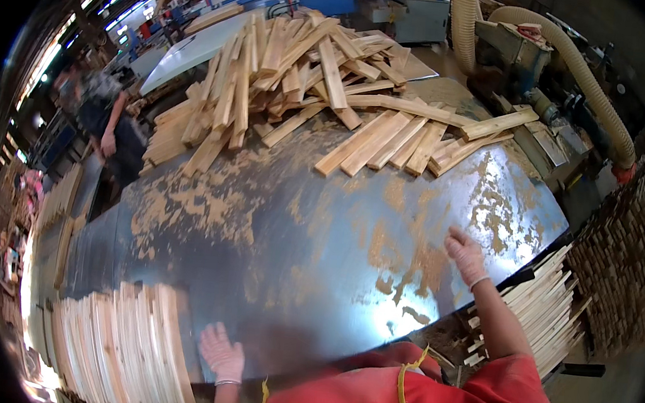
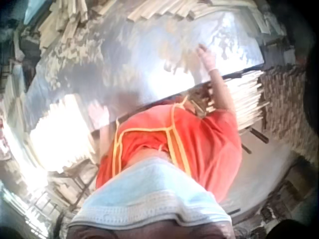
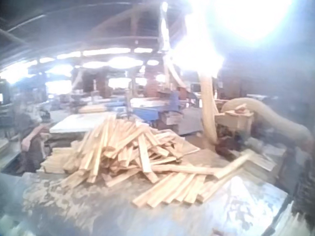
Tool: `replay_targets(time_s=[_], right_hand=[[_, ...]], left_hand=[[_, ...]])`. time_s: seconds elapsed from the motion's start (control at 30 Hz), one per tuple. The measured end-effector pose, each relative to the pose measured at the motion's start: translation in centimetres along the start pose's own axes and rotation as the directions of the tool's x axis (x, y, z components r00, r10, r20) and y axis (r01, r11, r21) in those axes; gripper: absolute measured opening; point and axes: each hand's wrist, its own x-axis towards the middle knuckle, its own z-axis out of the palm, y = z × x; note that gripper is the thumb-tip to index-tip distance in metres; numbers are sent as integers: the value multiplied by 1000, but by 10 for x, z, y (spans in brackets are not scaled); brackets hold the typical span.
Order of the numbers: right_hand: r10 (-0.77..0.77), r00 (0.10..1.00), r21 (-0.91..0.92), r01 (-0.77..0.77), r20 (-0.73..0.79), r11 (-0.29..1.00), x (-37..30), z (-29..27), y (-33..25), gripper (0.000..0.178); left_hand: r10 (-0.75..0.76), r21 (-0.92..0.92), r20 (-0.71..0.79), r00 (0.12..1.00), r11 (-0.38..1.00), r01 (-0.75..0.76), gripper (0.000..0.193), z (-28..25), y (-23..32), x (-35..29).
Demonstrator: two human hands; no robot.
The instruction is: The person sorts and stacks wooden planks on a metal table in a workshop. They pick up planks from a disorganized pile, align them, and place them into neat stacks.
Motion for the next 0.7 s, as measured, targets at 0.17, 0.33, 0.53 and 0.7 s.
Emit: replay_targets(time_s=[0.17, 0.33, 0.53, 0.7], right_hand=[[-174, 980, -314, 136, -95, 940, 168, -41, -46, 57], [-323, 940, -653, 313, 109, 689, 363, -37, -102, 46], [-363, 854, -773, 502, 372, 389, 511, 56, -159, 58], [-254, 793, -762, 605, 553, 230, 576, 177, -190, 73]], left_hand=[[294, -190, -16, 956, 938, -292, 82, -46, 174, 119], [412, -201, -43, 910, 889, -411, 78, -82, 326, 252], [428, -278, 109, 897, 880, -386, 80, -87, 455, 388], [480, -167, 183, 858, 875, -454, 86, -77, 500, 409]])
